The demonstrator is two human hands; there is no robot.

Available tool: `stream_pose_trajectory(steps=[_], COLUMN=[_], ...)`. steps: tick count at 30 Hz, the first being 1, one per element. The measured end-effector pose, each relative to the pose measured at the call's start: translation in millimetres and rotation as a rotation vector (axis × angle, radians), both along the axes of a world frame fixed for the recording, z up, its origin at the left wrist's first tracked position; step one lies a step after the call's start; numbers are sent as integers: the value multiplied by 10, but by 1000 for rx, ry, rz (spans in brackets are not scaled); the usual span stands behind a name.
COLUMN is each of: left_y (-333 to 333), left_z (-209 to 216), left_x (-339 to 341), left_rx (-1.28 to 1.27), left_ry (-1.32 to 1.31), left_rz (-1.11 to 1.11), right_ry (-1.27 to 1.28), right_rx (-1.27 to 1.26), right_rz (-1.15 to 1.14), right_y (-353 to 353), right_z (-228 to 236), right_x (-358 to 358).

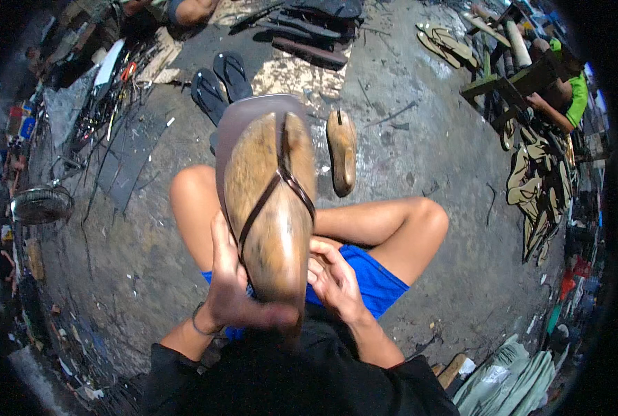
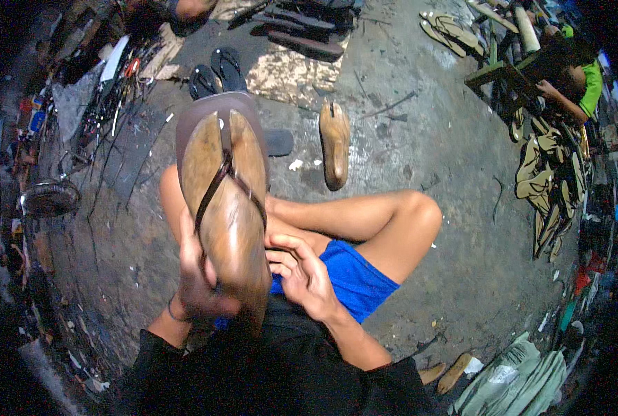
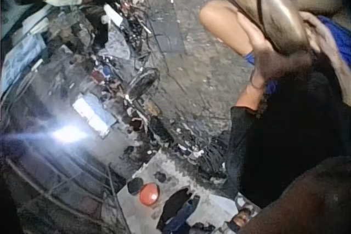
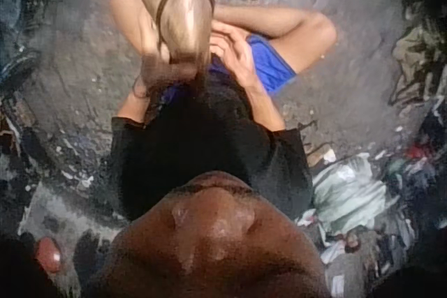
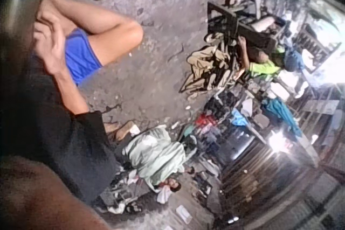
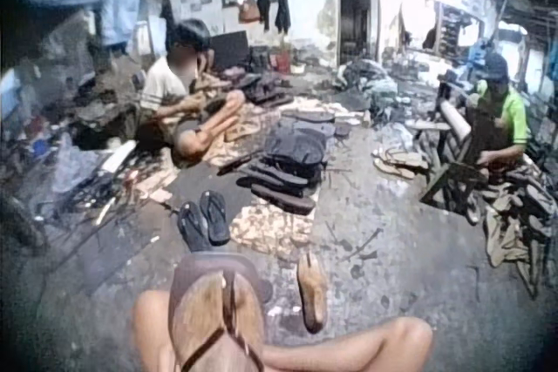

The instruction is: The person sits on the floor and assembles flip-flops by attaching straps to soles. They repeatedly pick up a sole, align and press the strap into place, then set the finished pair aside.

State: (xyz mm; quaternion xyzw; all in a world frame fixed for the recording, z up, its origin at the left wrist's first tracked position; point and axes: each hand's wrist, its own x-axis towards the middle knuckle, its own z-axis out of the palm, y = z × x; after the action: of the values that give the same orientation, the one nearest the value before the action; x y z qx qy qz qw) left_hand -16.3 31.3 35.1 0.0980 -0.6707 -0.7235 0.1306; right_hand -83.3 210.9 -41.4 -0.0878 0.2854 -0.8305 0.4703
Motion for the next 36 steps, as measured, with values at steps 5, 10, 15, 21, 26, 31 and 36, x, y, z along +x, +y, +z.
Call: stream_pose_trajectory(steps=[5,10,15,21,26,31,36], left_y=[18,96,-94,140,448,637,539], left_z=[-168,-36,116,-216,-329,-444,-494], left_x=[-267,-200,-253,-3,110,401,429], left_rx=[-68,-360,-1129,-294,-41,-11,-151], left_ry=[-54,-164,-86,-307,-282,-339,-299], left_rz=[136,-20,-8,-144,-290,-265,-339], right_ry=[925,238,-343,-444,-544,-632,-619], right_rx=[487,97,-123,-11,-2,-152,-101], right_rz=[90,17,-244,-441,-536,-487,-464], right_y=[-155,-24,41,454,423,515,529], right_z=[421,229,71,-27,301,424,414], right_x=[-109,-115,14,176,305,384,412])
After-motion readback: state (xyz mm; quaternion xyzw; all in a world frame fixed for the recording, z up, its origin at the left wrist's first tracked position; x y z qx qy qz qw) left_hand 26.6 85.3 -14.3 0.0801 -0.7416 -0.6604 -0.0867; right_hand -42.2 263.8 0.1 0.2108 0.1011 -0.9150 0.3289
